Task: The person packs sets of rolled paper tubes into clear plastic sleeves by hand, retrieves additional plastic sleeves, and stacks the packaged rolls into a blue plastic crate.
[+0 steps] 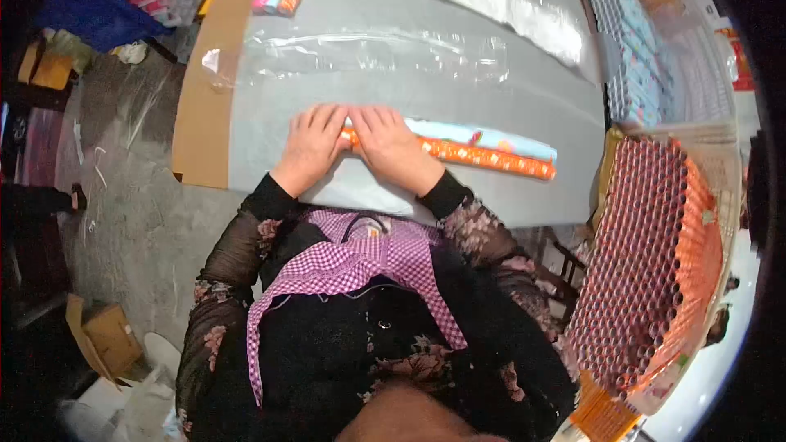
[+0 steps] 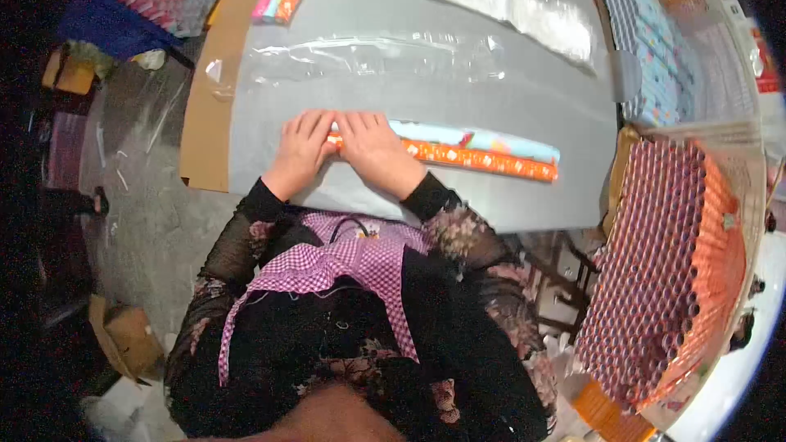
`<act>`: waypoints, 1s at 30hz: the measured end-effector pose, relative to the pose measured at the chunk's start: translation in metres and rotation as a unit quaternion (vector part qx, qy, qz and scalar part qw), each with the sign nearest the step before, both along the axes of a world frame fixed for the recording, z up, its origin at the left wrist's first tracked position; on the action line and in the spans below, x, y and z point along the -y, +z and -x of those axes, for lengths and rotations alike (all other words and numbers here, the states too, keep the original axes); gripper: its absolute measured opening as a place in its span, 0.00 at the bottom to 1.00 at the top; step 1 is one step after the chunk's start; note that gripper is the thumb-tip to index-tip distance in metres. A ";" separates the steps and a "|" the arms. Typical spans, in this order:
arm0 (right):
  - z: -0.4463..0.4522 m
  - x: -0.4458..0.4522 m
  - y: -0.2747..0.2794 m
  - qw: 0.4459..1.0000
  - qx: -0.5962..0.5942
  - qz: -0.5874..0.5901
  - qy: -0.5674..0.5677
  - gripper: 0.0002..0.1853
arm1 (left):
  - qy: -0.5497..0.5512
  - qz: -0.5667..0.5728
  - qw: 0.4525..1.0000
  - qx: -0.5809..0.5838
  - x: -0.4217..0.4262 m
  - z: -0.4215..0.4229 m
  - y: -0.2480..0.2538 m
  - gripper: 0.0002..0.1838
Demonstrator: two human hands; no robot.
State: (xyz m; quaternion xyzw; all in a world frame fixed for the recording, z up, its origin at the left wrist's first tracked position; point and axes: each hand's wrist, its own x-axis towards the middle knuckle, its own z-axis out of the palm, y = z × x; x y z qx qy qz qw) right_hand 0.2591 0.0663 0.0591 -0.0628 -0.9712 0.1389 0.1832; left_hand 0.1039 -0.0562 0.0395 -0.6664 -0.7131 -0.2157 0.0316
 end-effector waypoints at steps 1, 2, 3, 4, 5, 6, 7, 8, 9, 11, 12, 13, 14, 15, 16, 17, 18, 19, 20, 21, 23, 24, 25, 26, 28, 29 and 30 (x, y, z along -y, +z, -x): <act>0.001 0.004 0.001 1.000 0.016 0.004 -0.008 0.30 | 0.001 0.033 0.999 0.021 0.002 0.001 0.002 0.28; 0.006 0.003 0.004 1.000 0.024 0.000 -0.006 0.29 | 0.012 0.058 0.998 0.037 0.001 0.004 0.005 0.28; 0.008 0.004 0.004 1.000 0.019 0.006 -0.006 0.29 | 0.000 0.043 0.998 0.040 0.002 0.005 0.003 0.28; 0.009 0.006 0.005 1.000 0.014 0.011 0.000 0.28 | -0.007 0.027 0.999 0.042 0.005 0.007 0.000 0.28; 0.009 0.008 0.010 1.000 0.025 0.009 0.002 0.28 | -0.022 0.052 0.995 0.078 0.004 0.009 0.001 0.28; 0.009 0.008 0.012 0.999 0.037 0.008 0.006 0.28 | -0.035 0.076 0.990 0.115 0.003 0.009 0.003 0.29; 0.008 0.010 0.011 0.998 0.056 0.003 0.012 0.28 | -0.023 0.048 0.995 0.080 0.008 0.006 0.005 0.30; 0.009 0.008 0.009 0.997 0.077 -0.002 0.014 0.28 | -0.013 0.024 0.999 0.045 0.012 0.003 0.005 0.30; 0.009 0.002 0.009 0.996 0.075 0.020 0.033 0.28 | -0.015 0.011 0.999 0.045 0.012 0.005 0.001 0.31; 0.021 -0.021 0.023 0.995 0.069 0.034 0.058 0.27 | -0.013 -0.009 0.999 0.038 0.010 0.006 -0.002 0.32; 0.024 -0.033 0.033 0.987 0.099 0.086 0.098 0.25 | -0.014 -0.019 0.999 0.029 0.011 0.004 -0.003 0.32; 0.029 -0.046 0.042 0.972 0.131 0.136 0.137 0.24 | -0.016 -0.029 0.999 0.022 0.011 0.004 -0.005 0.32; 0.038 -0.057 0.056 0.973 0.128 0.130 0.140 0.24 | -0.013 -0.035 0.999 0.018 0.011 0.003 -0.004 0.32; 0.054 -0.068 0.075 0.981 0.110 0.091 0.133 0.23 | -0.018 -0.029 0.999 0.023 0.011 0.004 -0.002 0.32; 0.072 -0.077 0.092 0.986 0.093 0.053 0.127 0.21 | -0.022 -0.022 0.999 0.029 0.012 0.004 -0.002 0.31; 0.092 -0.087 0.110 0.985 0.065 0.061 0.146 0.20 | -0.026 -0.020 0.999 0.028 0.011 0.004 -0.007 0.32; 0.115 -0.095 0.128 0.983 0.037 0.069 0.164 0.19 | -0.026 -0.024 0.999 0.025 0.011 0.005 -0.006 0.32; 0.140 -0.099 0.150 0.984 0.045 0.067 0.161 0.17 | -0.030 -0.027 0.998 0.041 0.012 0.005 -0.003 0.32; 0.168 -0.103 0.172 0.984 0.054 0.065 0.157 0.15 | -0.036 -0.031 0.997 0.059 0.013 0.005 -0.001 0.32; 0.200 -0.111 0.191 0.985 0.053 0.040 0.162 0.15 | -0.035 -0.035 0.998 0.041 0.014 0.005 -0.002 0.32; 0.263 -0.118 0.227 0.984 0.018 0.040 0.173 0.15 | -0.038 -0.031 0.997 0.060 0.017 0.006 0.006 0.32; 0.299 -0.122 0.242 0.984 0.019 0.039 0.172 0.15 | -0.040 -0.026 0.996 0.079 0.017 0.008 0.009 0.32; 0.336 -0.125 0.255 0.985 -0.016 0.034 0.171 0.13 | -0.047 -0.007 0.994 0.095 0.015 0.009 0.007 0.32; 0.370 -0.127 0.266 0.984 -0.050 0.030 0.170 0.14 | -0.049 -0.008 0.994 0.097 0.014 0.009 0.006 0.32; 0.426 -0.117 0.289 0.979 -0.076 0.029 0.188 0.14 | -0.036 -0.009 0.997 0.074 0.011 0.009 0.000 0.33; 0.454 -0.114 0.292 0.980 -0.094 0.021 0.173 0.15 | -0.012 -0.048 0.999 0.001 0.012 0.005 -0.006 0.32; 0.479 -0.111 0.292 0.981 -0.111 0.013 0.158 0.15 | -0.012 -0.045 0.999 0.005 0.010 0.004 -0.014 0.32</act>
